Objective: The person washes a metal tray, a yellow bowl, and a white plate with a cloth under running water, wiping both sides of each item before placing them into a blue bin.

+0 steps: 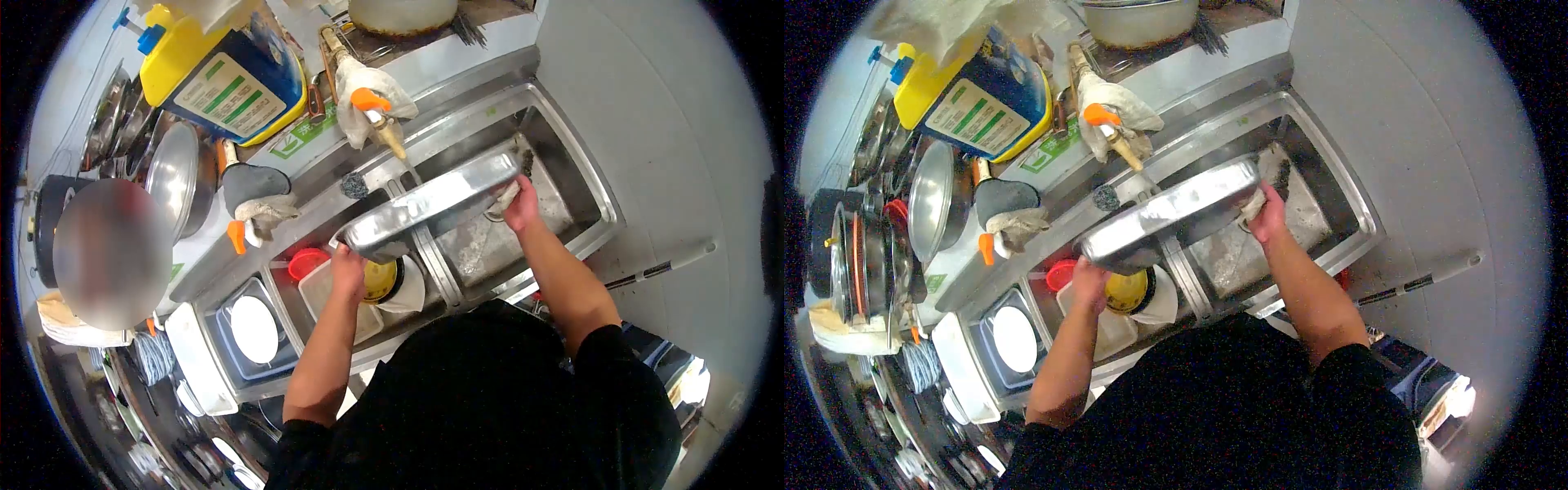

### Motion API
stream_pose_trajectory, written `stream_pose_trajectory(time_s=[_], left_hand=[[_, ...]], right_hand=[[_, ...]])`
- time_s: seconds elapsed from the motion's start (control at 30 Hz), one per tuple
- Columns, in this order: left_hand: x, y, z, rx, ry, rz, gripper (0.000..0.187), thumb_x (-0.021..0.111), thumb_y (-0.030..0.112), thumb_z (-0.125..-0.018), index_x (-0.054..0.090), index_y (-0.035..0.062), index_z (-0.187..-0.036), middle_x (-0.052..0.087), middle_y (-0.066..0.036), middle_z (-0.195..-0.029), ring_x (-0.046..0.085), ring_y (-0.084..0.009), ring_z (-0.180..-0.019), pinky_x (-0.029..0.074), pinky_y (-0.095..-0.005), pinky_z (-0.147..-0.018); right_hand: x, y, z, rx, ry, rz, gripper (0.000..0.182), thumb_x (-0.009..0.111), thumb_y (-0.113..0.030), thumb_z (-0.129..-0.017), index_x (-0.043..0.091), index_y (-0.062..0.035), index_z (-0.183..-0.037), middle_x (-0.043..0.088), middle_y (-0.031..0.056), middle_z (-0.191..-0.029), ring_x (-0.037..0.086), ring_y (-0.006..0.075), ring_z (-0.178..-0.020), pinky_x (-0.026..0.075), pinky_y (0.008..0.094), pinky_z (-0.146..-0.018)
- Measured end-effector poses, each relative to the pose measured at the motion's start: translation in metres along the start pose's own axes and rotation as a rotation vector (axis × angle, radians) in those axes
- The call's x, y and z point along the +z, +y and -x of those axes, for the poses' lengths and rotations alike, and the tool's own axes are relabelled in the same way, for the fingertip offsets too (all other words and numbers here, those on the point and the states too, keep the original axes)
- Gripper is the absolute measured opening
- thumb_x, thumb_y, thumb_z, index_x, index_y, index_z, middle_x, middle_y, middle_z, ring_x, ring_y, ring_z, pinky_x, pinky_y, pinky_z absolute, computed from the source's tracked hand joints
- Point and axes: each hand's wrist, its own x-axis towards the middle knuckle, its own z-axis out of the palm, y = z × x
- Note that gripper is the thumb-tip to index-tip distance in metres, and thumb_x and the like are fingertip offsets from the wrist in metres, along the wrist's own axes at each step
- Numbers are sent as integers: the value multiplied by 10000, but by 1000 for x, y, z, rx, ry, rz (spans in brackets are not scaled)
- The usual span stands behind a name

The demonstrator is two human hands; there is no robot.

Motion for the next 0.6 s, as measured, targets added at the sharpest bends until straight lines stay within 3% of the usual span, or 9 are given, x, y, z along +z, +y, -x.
stream_pose_trajectory(time_s=[0.07, 0.13, 0.2, 0.3, 0.4, 0.47, 0.5, 0.53, 0.6], left_hand=[[-21, -27, -16, 44, 6, -62, 163, 499, 15, -844, 601, 102, -936, 519, -91, -1237, 494, -199, -1119, 420, -386, -895], [-22, -24, -8, 531, -85, -179, 123, 527, 0, -807, 625, 74, -802, 438, -126, -1339, 433, -226, -1204, 351, -356, -974], [-21, -16, -2, 509, -139, -137, 139, 528, -18, -784, 618, 65, -717, 372, -140, -1396, 374, -238, -1265, 285, -339, -1022], [-16, -9, -6, 476, -182, -128, 171, 514, -34, -787, 626, 59, -877, 360, -144, -1406, 353, -242, -1287, 283, -333, -1029], [-8, -10, -10, 226, 30, 30, 326, 511, -7, -804, 561, 64, -1118, 385, -137, -1387, 372, -243, -1271, 289, -337, -1033], [-26, -37, -27, 687, -54, -945, 425, 511, 90, -859, 448, 62, -1278, 409, -131, -1364, 435, -239, -1212, 349, -333, -985], [-23, -37, -29, 235, -183, -559, 396, 500, 176, -903, 446, 63, -1279, 435, -133, -1340, 432, -240, -1217, 353, -365, -994], [-16, -42, -34, 234, -189, -561, 396, 500, 176, -903, 446, 63, -1279, 435, -133, -1340, 432, -240, -1217, 353, -365, -994], [1, -59, -42, -469, -373, 390, 393, 507, 191, -902, 448, 40, -1260, 498, -129, -1271, 485, -254, -1154, 376, -400, -979]], right_hand=[[17, -6, 9, -26, 28, 20, 379, 459, -336, -909, 572, -22, -1089, 620, 122, -1054, 585, 260, -952, 449, 376, -881], [41, -22, 25, 287, -110, 25, 432, 482, -416, -887, 612, -21, -1002, 653, 139, -934, 624, 301, -834, 503, 399, -768], [40, -28, 26, 324, -81, 25, 415, 510, -400, -870, 609, -15, -988, 650, 135, -927, 632, 285, -814, 513, 399, -718], [9, -42, 16, 306, -157, 294, 358, 574, -307, -808, 602, -8, -1001, 645, 129, -882, 635, 260, -805, 521, 392, -706], [60, -63, 66, 243, -7, 515, 339, 604, -180, -722, 597, -8, -1015, 634, 115, -840, 635, 237, -796, 529, 389, -717], [73, -75, 80, 175, -40, 547, 375, 594, -141, -697, 578, -5, -1047, 628, 112, -863, 632, 234, -798, 530, 385, -726], [77, -81, 85, 103, -74, 579, 419, 584, -102, -672, 560, -2, -1079, 622, 109, -886, 629, 231, -800, 530, 381, -736], [82, -86, 91, 101, -69, 576, 419, 584, -102, -672, 560, -2, -1079, 622, 109, -886, 629, 231, -800, 530, 381, -736], [89, -92, 100, -39, -134, 548, 492, 565, -74, -659, 511, 6, -1141, 604, 109, -959, 622, 228, -825, 528, 371, -742]])
